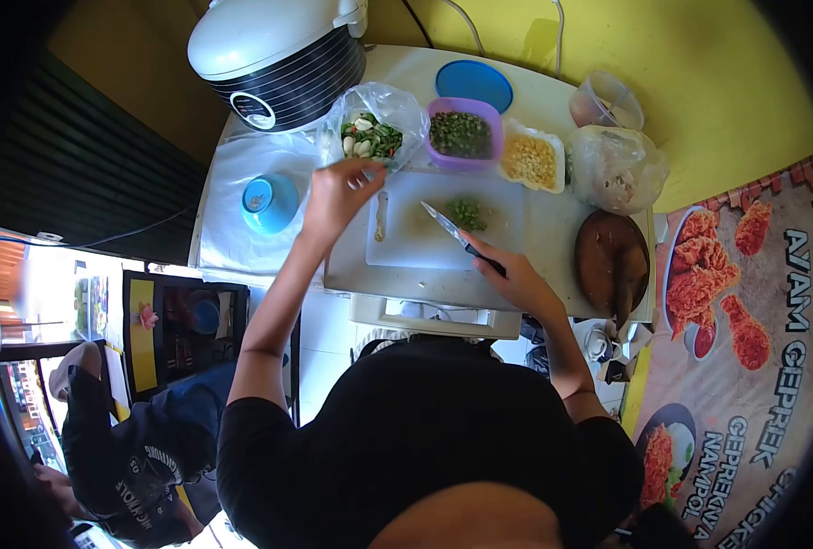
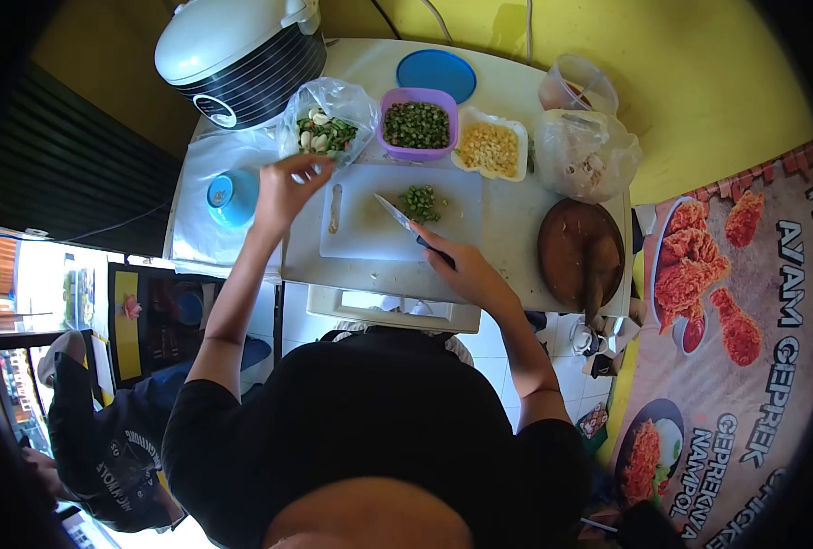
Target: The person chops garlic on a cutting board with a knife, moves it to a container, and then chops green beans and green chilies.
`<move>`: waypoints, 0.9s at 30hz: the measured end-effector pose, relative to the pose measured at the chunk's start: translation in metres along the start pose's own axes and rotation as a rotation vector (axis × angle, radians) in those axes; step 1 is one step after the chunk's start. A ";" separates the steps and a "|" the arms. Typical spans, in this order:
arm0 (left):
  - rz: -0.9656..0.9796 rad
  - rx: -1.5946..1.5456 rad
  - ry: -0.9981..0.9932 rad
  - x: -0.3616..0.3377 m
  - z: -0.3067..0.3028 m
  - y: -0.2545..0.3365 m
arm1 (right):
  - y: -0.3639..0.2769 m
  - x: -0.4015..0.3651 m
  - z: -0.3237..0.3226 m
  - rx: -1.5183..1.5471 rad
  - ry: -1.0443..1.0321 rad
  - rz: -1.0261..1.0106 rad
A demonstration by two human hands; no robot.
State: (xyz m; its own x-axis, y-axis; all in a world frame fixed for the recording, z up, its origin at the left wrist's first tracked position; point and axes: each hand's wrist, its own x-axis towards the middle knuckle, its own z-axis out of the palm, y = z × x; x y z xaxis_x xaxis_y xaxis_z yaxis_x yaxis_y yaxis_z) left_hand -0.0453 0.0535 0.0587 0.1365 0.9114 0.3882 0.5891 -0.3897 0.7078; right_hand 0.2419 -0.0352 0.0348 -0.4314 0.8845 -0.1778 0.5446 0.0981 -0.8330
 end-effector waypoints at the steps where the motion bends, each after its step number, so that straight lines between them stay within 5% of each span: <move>1: 0.002 -0.003 -0.005 -0.012 0.004 0.004 | -0.002 -0.001 -0.001 0.003 -0.005 0.036; 3: -0.095 -0.147 -0.191 -0.035 0.019 0.009 | 0.001 -0.004 0.003 0.010 -0.009 0.074; 5: -0.063 -0.136 -0.205 -0.051 0.036 0.016 | 0.011 -0.006 0.013 0.015 0.147 -0.111; 11: -0.164 -0.114 -0.109 -0.067 0.069 0.024 | -0.004 -0.015 0.015 0.061 0.102 0.092; 27: -0.228 -0.063 -0.112 -0.062 0.071 0.027 | -0.010 -0.026 0.029 -0.017 0.162 0.042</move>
State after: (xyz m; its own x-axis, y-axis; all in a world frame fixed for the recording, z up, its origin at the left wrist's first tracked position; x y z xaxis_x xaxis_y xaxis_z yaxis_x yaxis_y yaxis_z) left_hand 0.0186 -0.0048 0.0121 0.0955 0.9842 0.1492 0.5641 -0.1770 0.8065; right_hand 0.2269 -0.0729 0.0324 -0.2867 0.9499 -0.1242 0.5721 0.0657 -0.8175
